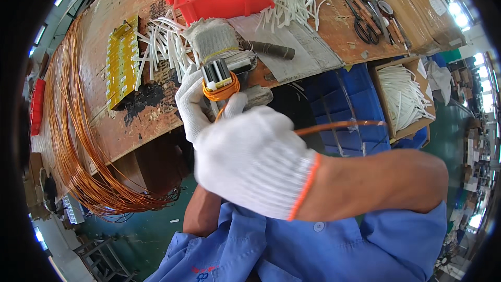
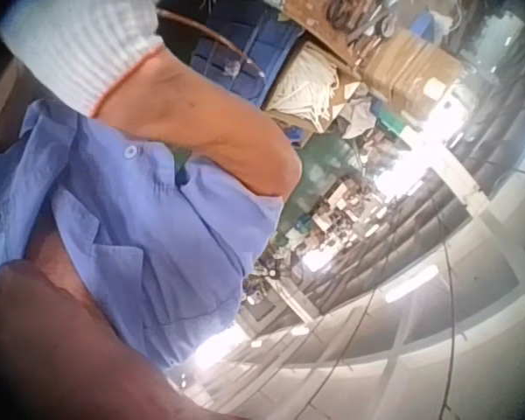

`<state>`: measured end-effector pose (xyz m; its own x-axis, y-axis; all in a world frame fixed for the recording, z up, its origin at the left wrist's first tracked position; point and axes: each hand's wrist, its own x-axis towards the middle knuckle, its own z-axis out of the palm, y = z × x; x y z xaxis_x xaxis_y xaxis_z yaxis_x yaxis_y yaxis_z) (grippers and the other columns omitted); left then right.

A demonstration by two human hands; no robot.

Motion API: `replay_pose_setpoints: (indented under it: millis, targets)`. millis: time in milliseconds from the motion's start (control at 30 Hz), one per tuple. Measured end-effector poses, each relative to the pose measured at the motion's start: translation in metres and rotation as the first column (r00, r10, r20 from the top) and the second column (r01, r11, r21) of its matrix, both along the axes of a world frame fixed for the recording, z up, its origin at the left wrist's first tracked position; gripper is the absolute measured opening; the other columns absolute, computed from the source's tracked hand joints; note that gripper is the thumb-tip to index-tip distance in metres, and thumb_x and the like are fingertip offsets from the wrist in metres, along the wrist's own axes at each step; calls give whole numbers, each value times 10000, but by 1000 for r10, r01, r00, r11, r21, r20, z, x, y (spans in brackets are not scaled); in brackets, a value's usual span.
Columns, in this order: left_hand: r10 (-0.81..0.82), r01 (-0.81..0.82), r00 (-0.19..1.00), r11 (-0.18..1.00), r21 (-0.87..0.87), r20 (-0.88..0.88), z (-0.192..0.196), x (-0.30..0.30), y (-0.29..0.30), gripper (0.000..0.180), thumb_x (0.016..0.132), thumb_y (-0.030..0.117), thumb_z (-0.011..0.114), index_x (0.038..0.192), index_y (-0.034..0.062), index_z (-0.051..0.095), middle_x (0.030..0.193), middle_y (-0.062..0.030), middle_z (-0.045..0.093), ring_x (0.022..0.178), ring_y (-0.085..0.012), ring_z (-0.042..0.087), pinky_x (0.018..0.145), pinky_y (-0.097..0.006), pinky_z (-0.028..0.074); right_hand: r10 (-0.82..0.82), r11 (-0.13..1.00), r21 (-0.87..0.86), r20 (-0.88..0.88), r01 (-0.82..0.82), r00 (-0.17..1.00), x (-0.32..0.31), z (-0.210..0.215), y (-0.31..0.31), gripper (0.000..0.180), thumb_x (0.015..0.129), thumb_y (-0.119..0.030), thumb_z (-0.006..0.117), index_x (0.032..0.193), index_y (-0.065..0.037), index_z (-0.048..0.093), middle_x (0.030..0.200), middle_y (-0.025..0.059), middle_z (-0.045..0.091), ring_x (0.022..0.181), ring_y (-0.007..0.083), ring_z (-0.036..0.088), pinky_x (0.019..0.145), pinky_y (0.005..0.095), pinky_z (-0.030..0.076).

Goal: Winding copper wire around an electronic component and securing it with tape.

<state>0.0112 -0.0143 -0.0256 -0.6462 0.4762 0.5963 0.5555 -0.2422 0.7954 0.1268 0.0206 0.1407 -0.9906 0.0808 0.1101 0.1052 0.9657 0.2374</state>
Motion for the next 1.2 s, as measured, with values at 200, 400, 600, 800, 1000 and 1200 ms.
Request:
replay_pose_setpoints:
  millis: [200, 400, 600, 800, 1000, 1200]
  targets:
    - [-60, 89, 983, 983, -158, 176, 15, 29, 1, 690, 792, 102, 986, 1371, -9, 629, 1425, -149, 623, 1324, -255, 646, 1098, -389, 528, 1, 985, -154, 436, 74, 900, -82, 63, 65, 219, 960, -233, 737, 927, -60, 867, 865, 90, 812, 757, 262, 769, 625, 432, 585]
    - [43, -50, 991, 998, 50, 126, 21, 7, 0, 727, 734, 150, 1036, 1359, 31, 685, 1474, -191, 605, 1372, -384, 624, 1180, -480, 505, 29, 656, -679, 459, 330, 888, -87, 23, 159, 357, 1058, -277, 669, 830, -8, 726, 638, 17, 617, 583, 93, 591, 548, 330, 456]
    - [-38, 37, 999, 999, 31, 31, 20, 4, -4, 696, 781, 49, 975, 1404, -23, 672, 1493, -207, 635, 1501, -393, 548, 1260, -488, 440, 19, 931, -359, -137, -67, 990, 48, -25, 83, 192, 1026, -206, 685, 926, -46, 724, 738, 52, 636, 613, 222, 668, 592, 367, 532]
    - [-72, 70, 997, 996, 61, 36, 19, 5, -4, 752, 758, 105, 982, 1413, -13, 632, 1459, -215, 638, 1489, -450, 532, 1292, -536, 385, -32, 999, -15, 178, 35, 984, 2, 16, -6, 303, 887, -206, 750, 1108, 1, 737, 943, 169, 758, 572, 285, 682, 540, 371, 554]
    - [-53, 97, 923, 991, -96, 382, 15, 14, -10, 696, 879, 217, 966, 1436, -15, 619, 1461, -159, 628, 1359, -243, 642, 1160, -391, 517, 303, 892, -398, 169, -217, 938, -105, 30, 108, 214, 923, -206, 721, 912, -32, 844, 826, 116, 781, 648, 271, 734, 626, 420, 580]
    - [-42, 41, 999, 999, 19, 2, 23, 0, -5, 743, 815, 142, 981, 1457, -7, 639, 1499, -189, 623, 1474, -363, 563, 1260, -468, 428, -340, 339, -810, 368, 478, 865, -14, 13, 127, 254, 1016, -223, 701, 883, -9, 732, 680, 123, 642, 582, 238, 611, 593, 376, 511]
